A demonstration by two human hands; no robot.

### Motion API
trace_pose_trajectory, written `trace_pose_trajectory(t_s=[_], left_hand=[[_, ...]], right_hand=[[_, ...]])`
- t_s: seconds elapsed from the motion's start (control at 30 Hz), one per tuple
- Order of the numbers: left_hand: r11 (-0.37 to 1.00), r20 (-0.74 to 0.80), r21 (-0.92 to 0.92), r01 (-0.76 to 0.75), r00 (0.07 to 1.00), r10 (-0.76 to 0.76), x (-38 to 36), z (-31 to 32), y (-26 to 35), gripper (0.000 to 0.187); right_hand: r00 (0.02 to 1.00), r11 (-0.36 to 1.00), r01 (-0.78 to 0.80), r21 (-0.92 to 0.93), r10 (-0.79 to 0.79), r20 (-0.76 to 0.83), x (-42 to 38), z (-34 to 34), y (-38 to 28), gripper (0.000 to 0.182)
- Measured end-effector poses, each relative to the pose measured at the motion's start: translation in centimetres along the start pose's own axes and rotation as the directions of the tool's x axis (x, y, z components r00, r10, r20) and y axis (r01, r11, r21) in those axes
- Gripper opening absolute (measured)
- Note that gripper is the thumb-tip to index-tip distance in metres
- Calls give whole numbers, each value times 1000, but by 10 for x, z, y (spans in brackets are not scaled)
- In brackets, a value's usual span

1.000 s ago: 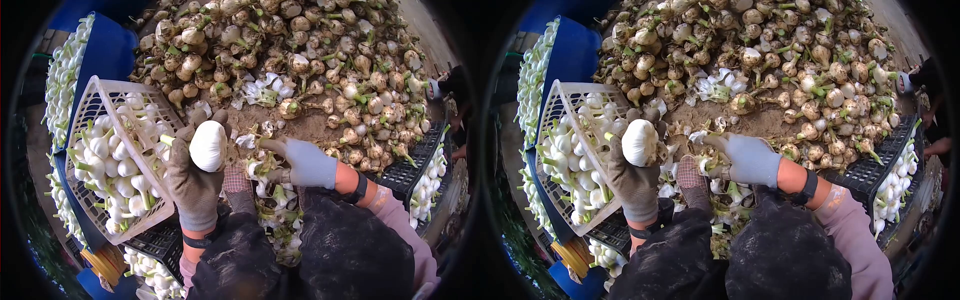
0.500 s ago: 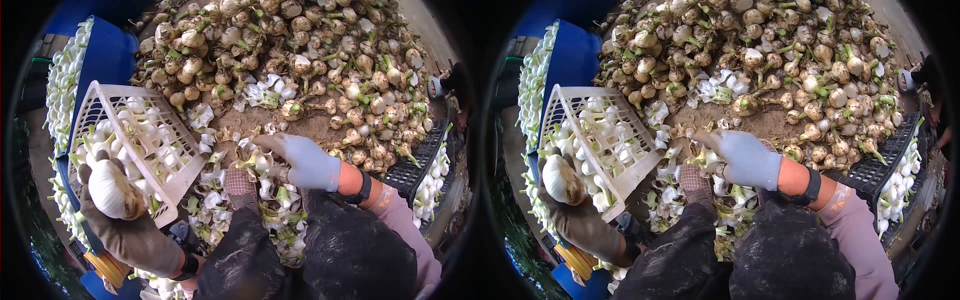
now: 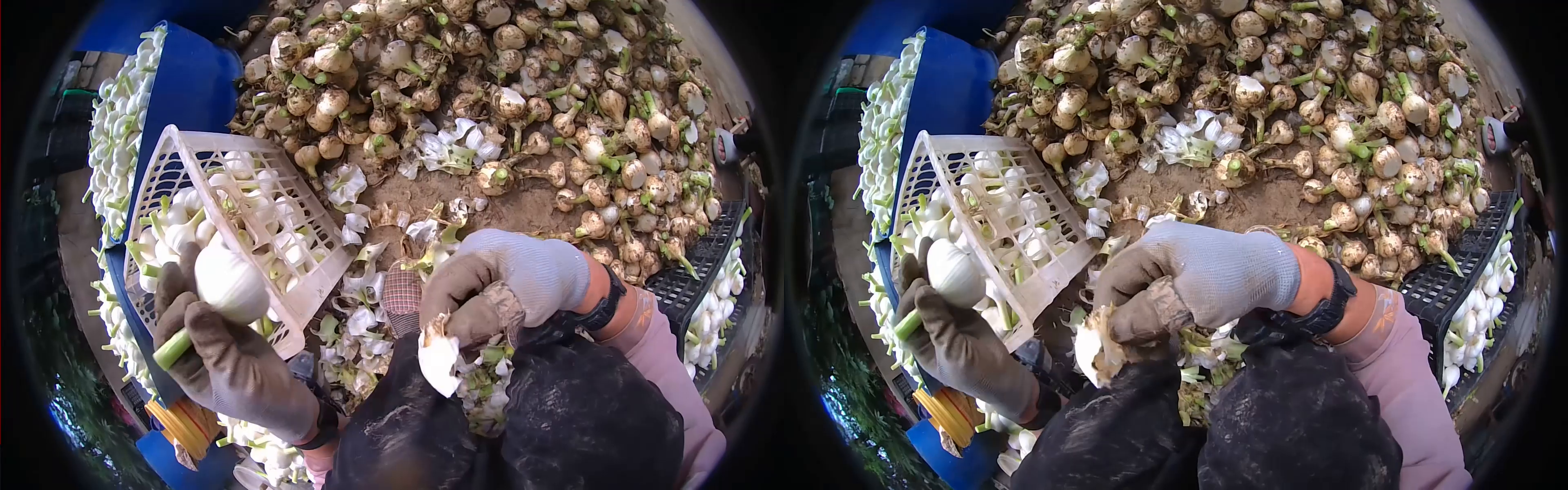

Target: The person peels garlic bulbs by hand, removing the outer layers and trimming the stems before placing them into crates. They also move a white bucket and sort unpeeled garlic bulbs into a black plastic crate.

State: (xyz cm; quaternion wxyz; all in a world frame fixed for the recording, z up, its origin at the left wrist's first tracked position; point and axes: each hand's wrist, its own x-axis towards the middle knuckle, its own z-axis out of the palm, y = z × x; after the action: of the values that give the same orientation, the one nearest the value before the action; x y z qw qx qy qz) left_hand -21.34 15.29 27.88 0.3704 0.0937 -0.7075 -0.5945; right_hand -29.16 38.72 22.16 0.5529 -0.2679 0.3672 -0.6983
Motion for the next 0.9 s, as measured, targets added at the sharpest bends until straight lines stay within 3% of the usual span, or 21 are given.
trace_pose_trajectory(t_s=[0.03,0.07,0.1,0.13,0.17,0.23,0.27,0.33,0.37,0.4,0.43,0.47,0.5,0.53,0.57,0.6,0.67,0.7,0.73,0.8,0.9], left_hand=[[963,-111,257,-79,988,110,8,-3,8,25],[815,-85,555,-166,963,254,18,-26,13,25],[771,-186,627,-115,938,291,17,-19,28,29],[688,-165,701,-189,895,414,17,-18,36,33],[703,-173,687,-181,900,400,13,-13,36,33],[883,14,426,-198,977,212,-2,5,41,37],[946,136,275,-172,981,138,-7,12,41,39],[990,553,34,136,823,-132,-19,20,4,39],[950,626,129,285,719,-301,-27,25,-18,43],[799,533,111,592,643,-550,-40,46,-32,51],[826,594,187,531,609,-526,-50,52,-56,50],[914,781,401,-58,544,-308,-60,61,-89,52],[918,728,299,259,560,-396,-75,59,-107,53],[822,686,155,547,539,-488,-85,61,-114,55],[806,644,216,550,540,-542,-87,59,-115,56],[787,594,282,549,544,-593,-88,57,-113,57],[836,577,228,499,623,-528,-93,61,-109,58],[915,656,338,219,643,-396,-91,63,-103,59],[911,738,403,-84,618,-270,-90,65,-100,61],[908,731,416,-53,614,-299,-93,61,-107,65],[900,747,433,-60,582,-321,-94,60,-104,63]], right_hand=[[994,971,26,-238,-50,-97,-4,1,2,17],[977,884,17,-466,-114,-182,-10,3,4,24],[958,445,-207,-871,-90,-273,-16,-3,18,42],[898,57,-377,-924,-220,-380,-20,-10,35,55],[819,-75,-502,-861,-360,-446,-26,-26,43,51],[684,-52,-605,-795,-546,-484,-32,-59,47,45],[679,-146,-648,-747,-555,-480,-34,-75,59,38],[704,-203,-709,-676,-139,-697,-35,-108,94,29],[686,-111,-728,-677,-153,-712,-33,-100,82,26],[675,-17,-732,-681,-154,-721,-30,-85,73,24],[641,521,-564,-640,-212,-738,-29,-69,78,25],[575,882,-190,-432,-256,-777,-29,-59,82,26],[567,882,-199,-428,-252,-784,-21,-54,89,26],[502,938,-50,-343,-273,-821,-14,-52,96,23],[429,960,111,-256,-278,-859,-15,-51,101,20],[418,962,107,-250,-272,-867,-20,-48,98,20],[609,987,-145,-70,33,-793,-23,-43,78,22],[588,924,-375,-79,171,-791,-22,-40,73,30],[589,922,-378,-81,172,-789,-22,-40,76,30],[624,791,-393,-468,-144,-768,-22,-38,83,38],[608,793,-434,-428,-93,-788,-24,-30,88,36]])
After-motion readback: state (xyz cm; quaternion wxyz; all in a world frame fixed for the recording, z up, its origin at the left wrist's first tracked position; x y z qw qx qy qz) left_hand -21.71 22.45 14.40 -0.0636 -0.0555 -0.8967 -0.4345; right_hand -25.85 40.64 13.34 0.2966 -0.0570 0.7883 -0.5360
